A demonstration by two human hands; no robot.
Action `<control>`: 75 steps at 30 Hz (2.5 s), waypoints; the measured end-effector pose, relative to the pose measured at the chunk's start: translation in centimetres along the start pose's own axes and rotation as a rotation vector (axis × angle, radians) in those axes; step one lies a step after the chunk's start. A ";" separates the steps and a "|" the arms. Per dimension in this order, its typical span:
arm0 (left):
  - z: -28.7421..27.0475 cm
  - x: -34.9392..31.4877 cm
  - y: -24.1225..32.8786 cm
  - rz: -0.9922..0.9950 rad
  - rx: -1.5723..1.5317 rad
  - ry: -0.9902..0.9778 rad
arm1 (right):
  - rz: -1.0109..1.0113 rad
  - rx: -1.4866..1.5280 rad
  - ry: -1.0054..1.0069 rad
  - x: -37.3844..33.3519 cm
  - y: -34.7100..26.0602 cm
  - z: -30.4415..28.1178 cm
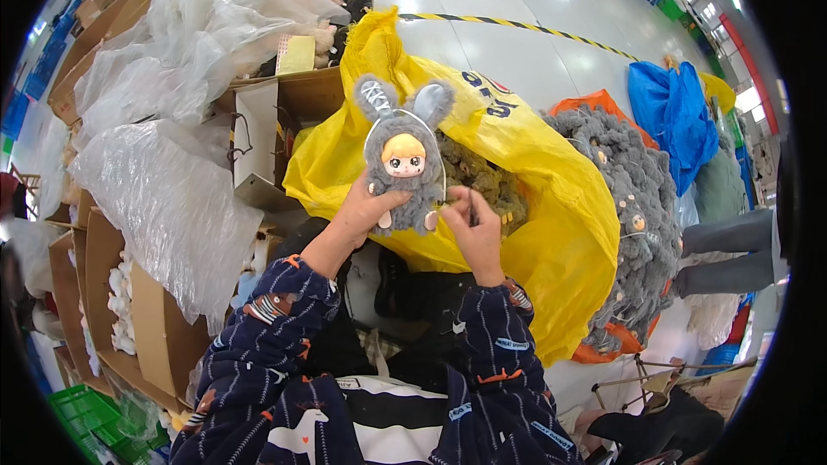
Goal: The person sits on the floor and repeatedly picks up small gray stuffed toys from a yellow sack. They turn each toy over in their hands, inspect the face and body, and then place it back into the sack. This cycle continues throughout the clip.
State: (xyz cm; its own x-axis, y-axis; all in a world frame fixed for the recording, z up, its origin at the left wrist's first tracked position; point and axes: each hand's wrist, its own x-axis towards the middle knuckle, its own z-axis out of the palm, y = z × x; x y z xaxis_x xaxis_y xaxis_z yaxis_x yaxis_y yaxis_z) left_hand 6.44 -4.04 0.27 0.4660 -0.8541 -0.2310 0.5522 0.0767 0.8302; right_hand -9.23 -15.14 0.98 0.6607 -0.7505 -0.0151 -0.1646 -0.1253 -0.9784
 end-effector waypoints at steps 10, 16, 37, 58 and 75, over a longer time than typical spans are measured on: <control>0.0 0.0 0.6 -0.026 -0.119 0.013 | -0.156 -0.005 -0.083 -1.3 -0.7 2.5; 0.3 -0.1 0.1 0.124 0.053 0.076 | -0.047 0.011 0.030 -0.6 0.2 1.4; 0.5 -0.2 -0.6 0.339 0.331 0.000 | -0.001 0.065 -0.041 0.1 0.7 0.6; 0.0 -0.2 -0.2 -0.054 -0.192 -0.056 | 0.033 0.262 -0.175 -1.2 0.4 2.3; 0.3 0.0 0.6 -0.109 -0.370 -0.195 | 0.079 0.616 -0.007 -0.8 0.5 1.2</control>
State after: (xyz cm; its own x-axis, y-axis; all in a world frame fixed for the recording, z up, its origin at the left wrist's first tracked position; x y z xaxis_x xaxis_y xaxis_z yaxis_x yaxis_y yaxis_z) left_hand 6.58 -4.16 0.97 0.2719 -0.9458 -0.1777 0.8182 0.1299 0.5601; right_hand -8.95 -13.79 0.22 0.6691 -0.7375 -0.0918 0.2379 0.3295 -0.9137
